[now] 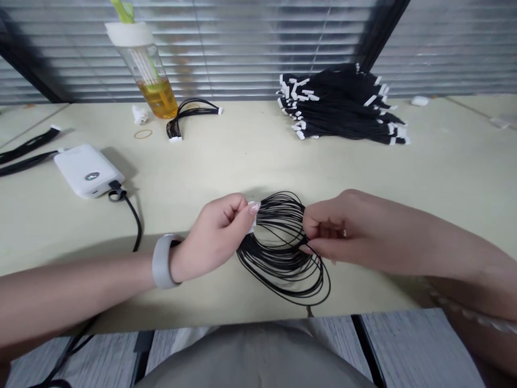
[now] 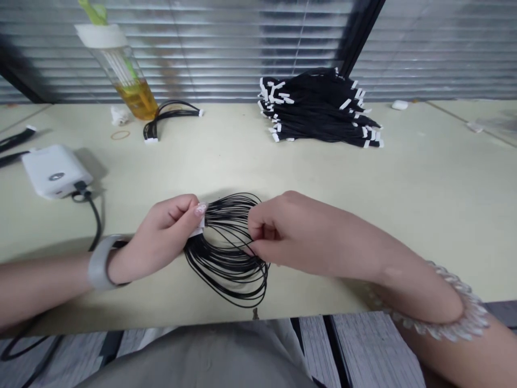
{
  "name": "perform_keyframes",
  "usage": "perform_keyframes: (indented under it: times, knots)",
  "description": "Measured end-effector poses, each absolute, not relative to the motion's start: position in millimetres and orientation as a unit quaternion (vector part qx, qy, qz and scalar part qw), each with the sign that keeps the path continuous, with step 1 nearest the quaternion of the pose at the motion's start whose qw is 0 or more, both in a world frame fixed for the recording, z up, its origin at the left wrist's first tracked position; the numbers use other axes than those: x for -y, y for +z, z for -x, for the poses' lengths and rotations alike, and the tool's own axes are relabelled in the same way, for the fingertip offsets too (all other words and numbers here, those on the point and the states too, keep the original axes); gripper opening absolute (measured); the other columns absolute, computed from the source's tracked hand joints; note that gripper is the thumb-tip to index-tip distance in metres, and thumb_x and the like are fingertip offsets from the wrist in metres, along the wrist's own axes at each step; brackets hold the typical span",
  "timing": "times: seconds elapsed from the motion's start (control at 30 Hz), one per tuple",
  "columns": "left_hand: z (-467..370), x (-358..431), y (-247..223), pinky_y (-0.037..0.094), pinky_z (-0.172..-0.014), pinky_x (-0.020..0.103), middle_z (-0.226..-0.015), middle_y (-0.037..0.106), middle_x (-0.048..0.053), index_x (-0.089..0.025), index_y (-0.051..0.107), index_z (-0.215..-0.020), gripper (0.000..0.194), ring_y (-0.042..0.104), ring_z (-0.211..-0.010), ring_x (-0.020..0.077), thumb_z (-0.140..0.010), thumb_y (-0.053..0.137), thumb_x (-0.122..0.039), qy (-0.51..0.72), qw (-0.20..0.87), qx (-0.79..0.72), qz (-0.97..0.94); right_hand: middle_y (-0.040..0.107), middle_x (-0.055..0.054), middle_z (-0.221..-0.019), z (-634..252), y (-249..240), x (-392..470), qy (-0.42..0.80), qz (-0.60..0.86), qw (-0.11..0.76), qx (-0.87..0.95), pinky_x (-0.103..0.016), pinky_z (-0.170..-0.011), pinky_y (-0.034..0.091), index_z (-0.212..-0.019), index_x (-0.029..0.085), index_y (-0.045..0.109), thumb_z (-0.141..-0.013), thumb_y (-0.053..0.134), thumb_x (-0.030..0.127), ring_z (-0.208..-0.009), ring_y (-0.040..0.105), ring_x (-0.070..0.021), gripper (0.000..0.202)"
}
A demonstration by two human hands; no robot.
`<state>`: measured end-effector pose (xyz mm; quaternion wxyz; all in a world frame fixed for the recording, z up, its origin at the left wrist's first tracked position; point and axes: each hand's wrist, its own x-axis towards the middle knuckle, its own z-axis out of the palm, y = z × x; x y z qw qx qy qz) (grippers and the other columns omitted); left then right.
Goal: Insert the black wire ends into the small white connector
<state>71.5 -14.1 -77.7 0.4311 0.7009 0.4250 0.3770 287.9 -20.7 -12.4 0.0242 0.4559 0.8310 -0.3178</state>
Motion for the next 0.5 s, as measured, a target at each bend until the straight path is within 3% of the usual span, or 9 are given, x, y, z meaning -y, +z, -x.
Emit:
perform_keyframes:
  times: [0.3, 0.5]
  knots:
    - [-70.4, 11.9, -78.5, 0.024, -0.041, 0.019, -0.052, 0.034, -0.006, -0.018, 0.037, -0.059, 0.034, 0.027, -0.047, 0.0066, -0.09, 0.044, -0.029, 0.395, 0.433, -0.427, -0.689, 0.043, 0.006, -0.057, -287.4, -14.1, 14.1, -0.466, -0.401, 0.041, -0.788, -0.021, -0.045, 0.029, -0.066, 0.019, 0.052, -0.083, 0.046, 0.024, -0.05, 0.035, -0.007, 0.019]
    - [-70.5, 13.2, -77.5, 0.023, -0.04, 0.019, -0.051, 0.033, -0.006, -0.018, 0.037, -0.058, 0.034, 0.027, -0.046, 0.0069, -0.09, 0.044, -0.029, 0.394, 0.434, -0.427, -0.689, 0.059, 0.002, -0.062, -283.8, -11.9, 14.6, -0.506, -0.41, -0.01, -0.759, -0.019, -0.048, 0.041, -0.074, 0.019, 0.063, -0.082, 0.04, 0.011, -0.056, 0.054, -0.0093, 0.026]
